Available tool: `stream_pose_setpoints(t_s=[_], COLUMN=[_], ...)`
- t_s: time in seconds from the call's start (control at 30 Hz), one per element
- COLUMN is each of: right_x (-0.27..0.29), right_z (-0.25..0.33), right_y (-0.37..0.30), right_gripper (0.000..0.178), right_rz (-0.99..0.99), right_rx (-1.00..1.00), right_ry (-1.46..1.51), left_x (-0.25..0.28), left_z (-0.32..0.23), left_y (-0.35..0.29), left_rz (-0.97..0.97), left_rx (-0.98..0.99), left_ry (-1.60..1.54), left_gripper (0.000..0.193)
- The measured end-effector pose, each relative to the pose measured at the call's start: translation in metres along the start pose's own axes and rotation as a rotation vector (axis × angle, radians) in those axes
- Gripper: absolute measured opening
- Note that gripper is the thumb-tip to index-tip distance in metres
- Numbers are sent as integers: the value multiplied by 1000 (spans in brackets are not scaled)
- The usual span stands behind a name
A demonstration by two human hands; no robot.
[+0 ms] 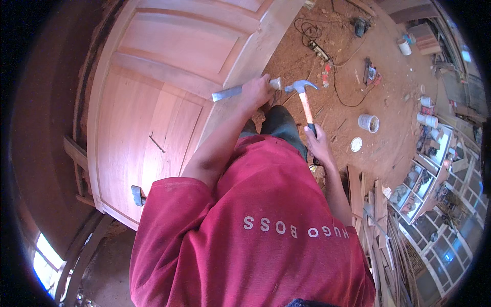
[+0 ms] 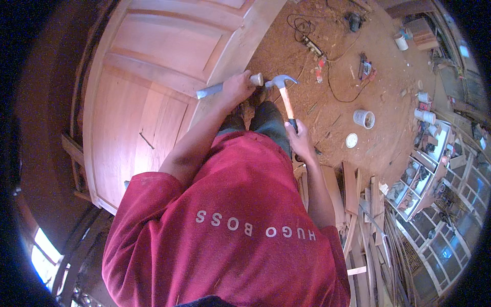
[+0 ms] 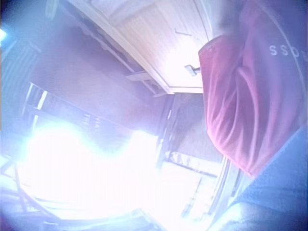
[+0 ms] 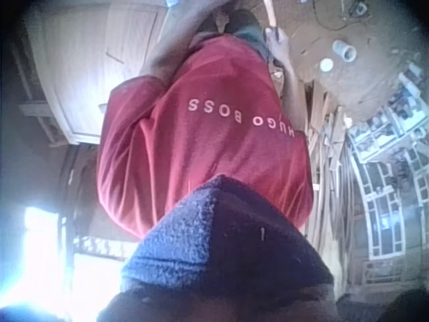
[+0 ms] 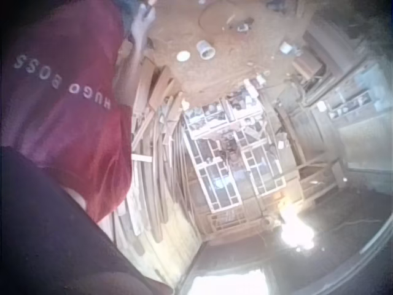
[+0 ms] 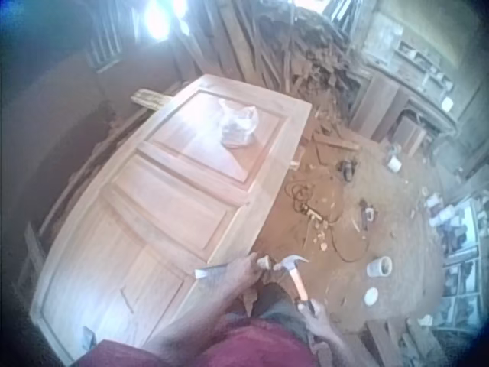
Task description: The person uses a hammer and a chisel to shape the wood on a door and then picks up a curved wooden piece by hand.
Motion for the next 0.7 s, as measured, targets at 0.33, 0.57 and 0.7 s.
stream_pose_setpoints(t_s=[0.33, 0.57, 0.7], right_x=[78, 144, 164], right_z=[67, 129, 157], right_y=[56, 121, 151], right_gripper=[24, 24, 28], right_rz=[-201, -198, -178], right_rx=[31, 119, 120], right_ry=[463, 398, 378], left_x=[19, 41, 46], left_z=[-91, -111, -98], left_y=[94, 223, 255], left_rz=[15, 61, -8], left_rx=[-359, -412, -374], left_ry=[-40, 3, -54], left_gripper=[28, 48, 42])
Point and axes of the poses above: each hand's wrist, its own y-axis towards the middle knuckle, its own x-axis out of the back of the hand, z = x × y, the point moved 6 cm from there along y, towards the middle knuckle, and after that the axes turned 8 degrees about -x, right-handed, at the moved point
